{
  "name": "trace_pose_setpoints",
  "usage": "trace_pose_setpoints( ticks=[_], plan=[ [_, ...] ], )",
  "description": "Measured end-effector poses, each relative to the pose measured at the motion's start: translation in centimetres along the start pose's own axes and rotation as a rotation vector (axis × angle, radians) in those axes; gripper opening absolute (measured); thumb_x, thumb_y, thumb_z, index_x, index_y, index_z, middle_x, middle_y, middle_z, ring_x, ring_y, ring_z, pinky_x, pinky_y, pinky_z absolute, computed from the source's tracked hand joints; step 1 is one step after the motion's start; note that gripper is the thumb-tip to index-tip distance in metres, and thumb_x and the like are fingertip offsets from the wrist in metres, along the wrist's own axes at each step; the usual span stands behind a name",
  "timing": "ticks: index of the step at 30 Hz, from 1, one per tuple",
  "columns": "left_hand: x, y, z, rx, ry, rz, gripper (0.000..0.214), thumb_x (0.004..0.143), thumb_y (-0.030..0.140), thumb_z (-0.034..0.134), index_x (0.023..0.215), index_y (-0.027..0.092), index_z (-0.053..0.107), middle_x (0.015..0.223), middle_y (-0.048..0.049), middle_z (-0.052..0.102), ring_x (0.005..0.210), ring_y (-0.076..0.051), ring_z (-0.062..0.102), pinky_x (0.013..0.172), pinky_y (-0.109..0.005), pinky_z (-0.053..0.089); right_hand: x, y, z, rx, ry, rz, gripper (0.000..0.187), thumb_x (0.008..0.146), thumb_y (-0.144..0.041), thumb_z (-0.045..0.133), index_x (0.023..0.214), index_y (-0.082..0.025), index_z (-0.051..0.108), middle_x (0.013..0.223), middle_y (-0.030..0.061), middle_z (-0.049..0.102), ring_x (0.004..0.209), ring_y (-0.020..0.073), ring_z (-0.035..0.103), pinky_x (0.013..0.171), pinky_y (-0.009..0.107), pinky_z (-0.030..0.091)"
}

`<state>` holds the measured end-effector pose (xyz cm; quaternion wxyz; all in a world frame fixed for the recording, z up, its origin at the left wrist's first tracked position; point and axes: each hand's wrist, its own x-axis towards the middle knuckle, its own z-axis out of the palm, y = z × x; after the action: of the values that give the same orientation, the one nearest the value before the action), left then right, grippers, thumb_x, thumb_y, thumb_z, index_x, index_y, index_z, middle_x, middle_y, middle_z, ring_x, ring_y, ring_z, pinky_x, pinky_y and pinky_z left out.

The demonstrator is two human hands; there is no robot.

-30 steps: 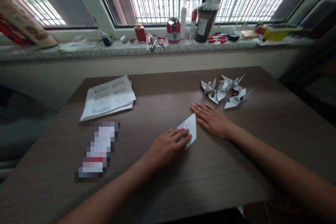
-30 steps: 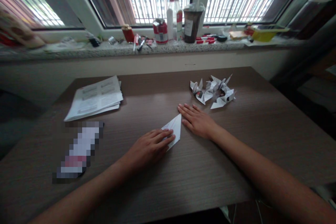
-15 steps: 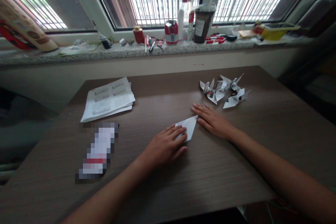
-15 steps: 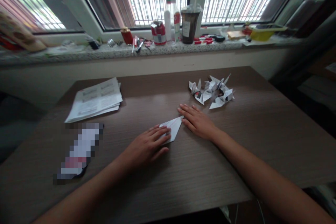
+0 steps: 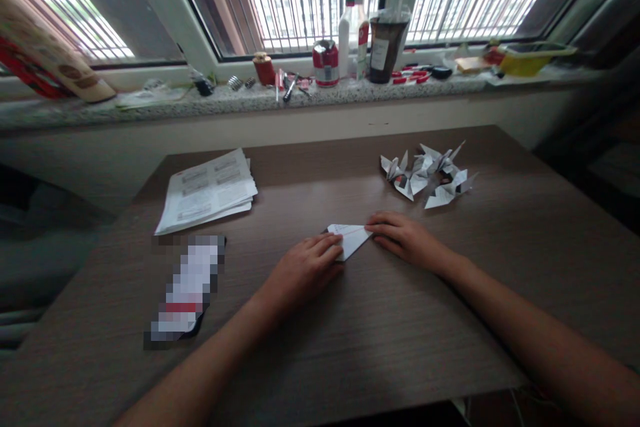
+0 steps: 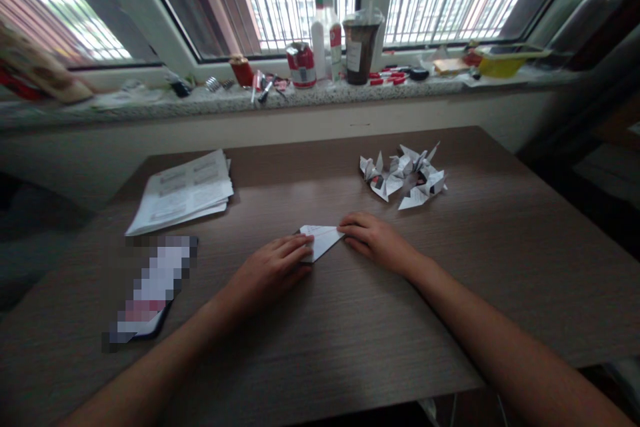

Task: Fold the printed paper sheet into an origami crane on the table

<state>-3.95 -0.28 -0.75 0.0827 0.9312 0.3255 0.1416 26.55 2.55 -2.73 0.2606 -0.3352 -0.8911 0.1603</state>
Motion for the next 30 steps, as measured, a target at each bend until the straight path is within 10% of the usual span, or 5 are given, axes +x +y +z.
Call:
trace_pose_setpoints(
  ticks=[30],
  plan=[
    [-0.3, -1.0, 0.8, -0.051, 0.065, -0.002, 0.031, 0.107, 0.025, 0.055, 0.137, 0.022, 0.063, 0.139, -0.0110, 0.065, 0.123, -0.028, 0.064, 0.102, -0.051, 0.057, 0.0, 1.2, -1.5, -0.033, 0.053, 0.030, 0.016, 0.101, -0.021, 0.059, 0.106, -0.022, 0.074, 0.106, 0.0108, 0.068, 0.097, 0.0249, 0.067, 0.084, 0.041, 0.059]
  ],
)
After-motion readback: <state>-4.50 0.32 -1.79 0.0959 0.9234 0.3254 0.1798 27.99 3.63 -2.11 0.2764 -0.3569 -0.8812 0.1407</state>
